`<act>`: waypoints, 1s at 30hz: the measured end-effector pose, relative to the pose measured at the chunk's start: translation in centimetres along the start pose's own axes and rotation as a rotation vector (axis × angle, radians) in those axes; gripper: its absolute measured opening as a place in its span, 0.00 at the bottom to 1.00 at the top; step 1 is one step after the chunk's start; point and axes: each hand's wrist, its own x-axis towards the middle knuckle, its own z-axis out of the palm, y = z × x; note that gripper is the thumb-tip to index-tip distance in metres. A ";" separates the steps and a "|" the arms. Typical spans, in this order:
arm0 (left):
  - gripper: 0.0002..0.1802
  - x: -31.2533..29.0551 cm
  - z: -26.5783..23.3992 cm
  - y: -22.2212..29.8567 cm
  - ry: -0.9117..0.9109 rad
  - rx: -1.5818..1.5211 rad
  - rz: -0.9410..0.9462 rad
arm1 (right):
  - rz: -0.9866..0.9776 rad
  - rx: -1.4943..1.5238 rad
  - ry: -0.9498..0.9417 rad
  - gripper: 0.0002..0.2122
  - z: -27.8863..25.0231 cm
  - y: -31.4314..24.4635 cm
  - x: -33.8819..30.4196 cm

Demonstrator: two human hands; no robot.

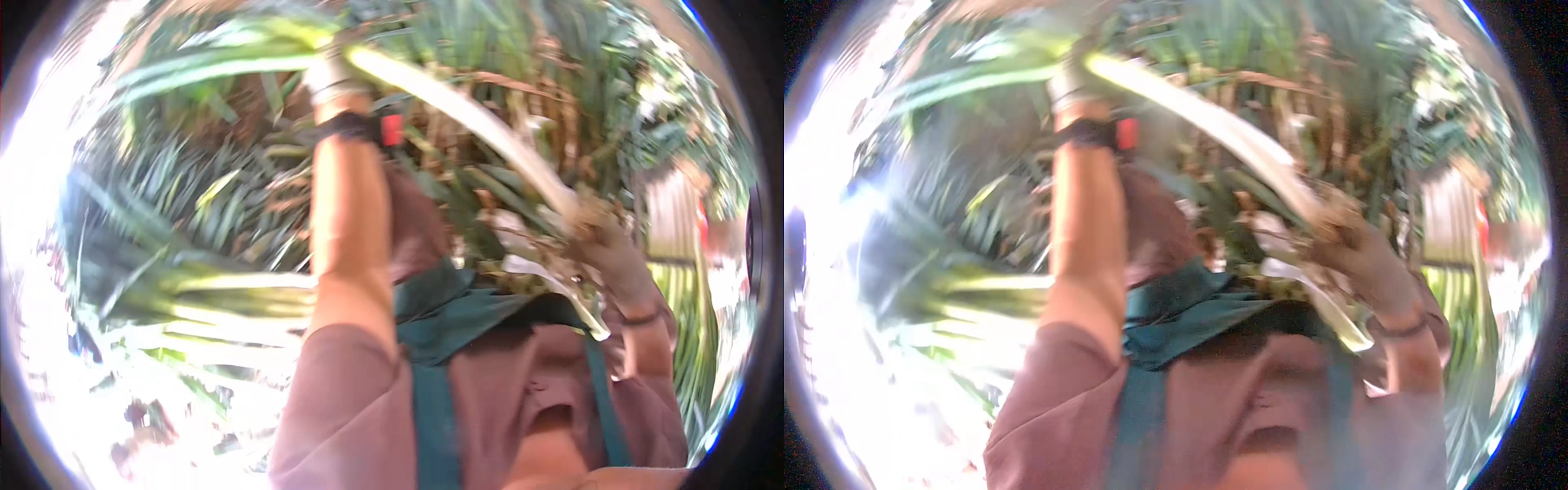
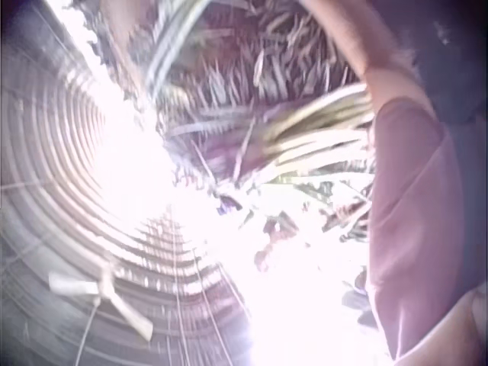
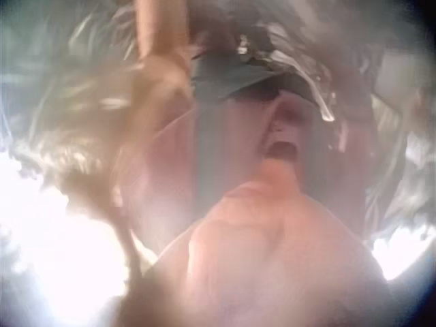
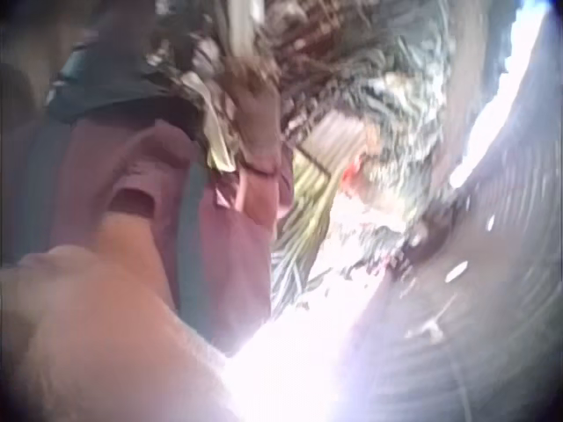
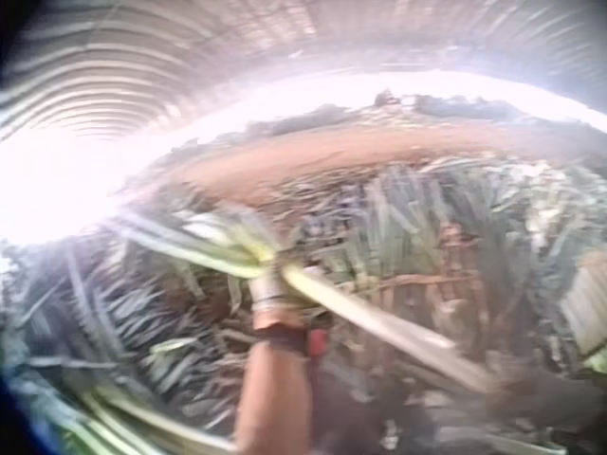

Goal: Peeling and trimming leeks and organizing them into bundles

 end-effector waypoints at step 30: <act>0.21 -46.6 -31.3 38.5 0.955 0.607 0.519 | -0.369 -0.605 0.071 0.15 -11.0 -5.0 7.3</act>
